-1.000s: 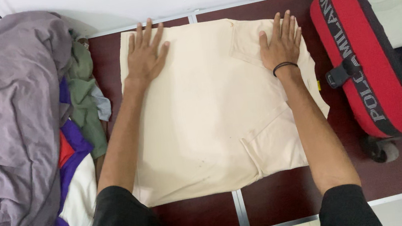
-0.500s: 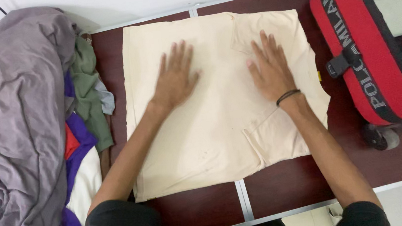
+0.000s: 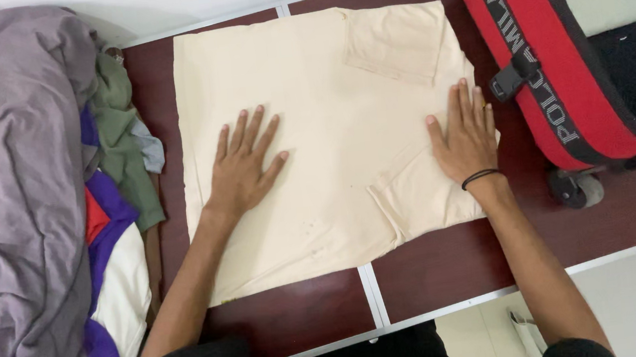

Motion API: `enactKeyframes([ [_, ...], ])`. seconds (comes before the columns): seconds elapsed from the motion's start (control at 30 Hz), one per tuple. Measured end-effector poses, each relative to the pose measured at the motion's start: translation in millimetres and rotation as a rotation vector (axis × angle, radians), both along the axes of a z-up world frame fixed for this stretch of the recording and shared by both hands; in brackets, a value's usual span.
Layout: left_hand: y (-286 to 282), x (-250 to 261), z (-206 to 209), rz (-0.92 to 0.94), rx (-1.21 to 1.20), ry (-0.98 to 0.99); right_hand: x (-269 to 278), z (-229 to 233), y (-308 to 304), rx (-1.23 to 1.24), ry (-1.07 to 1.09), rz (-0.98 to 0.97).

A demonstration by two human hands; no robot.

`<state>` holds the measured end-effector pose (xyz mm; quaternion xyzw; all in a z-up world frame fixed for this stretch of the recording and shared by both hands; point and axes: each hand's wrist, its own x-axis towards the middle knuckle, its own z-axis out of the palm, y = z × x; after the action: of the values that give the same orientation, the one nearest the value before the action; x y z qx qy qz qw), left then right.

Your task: The person folds a light-colored t-shirt on a wooden table, smoothing it out and folding it into a compact rectangle before placing it into a red suitcase. The person then unfolds a cream-colored t-shirt with a banana print, smooths it out, and begins folding it.

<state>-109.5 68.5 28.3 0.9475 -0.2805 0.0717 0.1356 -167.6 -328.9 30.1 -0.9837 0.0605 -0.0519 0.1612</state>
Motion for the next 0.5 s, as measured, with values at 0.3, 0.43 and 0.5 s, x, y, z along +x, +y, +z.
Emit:
enactKeyframes([
  [0.3, 26, -13, -3, 0.114, 0.063, 0.022, -21, 20, 8, -0.045, -0.044, 0.116],
  [0.43, -20, -54, -4, -0.150, -0.028, 0.032, -49, 20, 38, -0.009, 0.019, 0.269],
  [0.5, -43, -84, 1, -0.225, 0.053, 0.070, -60, 18, 45, -0.048, 0.032, 0.253],
])
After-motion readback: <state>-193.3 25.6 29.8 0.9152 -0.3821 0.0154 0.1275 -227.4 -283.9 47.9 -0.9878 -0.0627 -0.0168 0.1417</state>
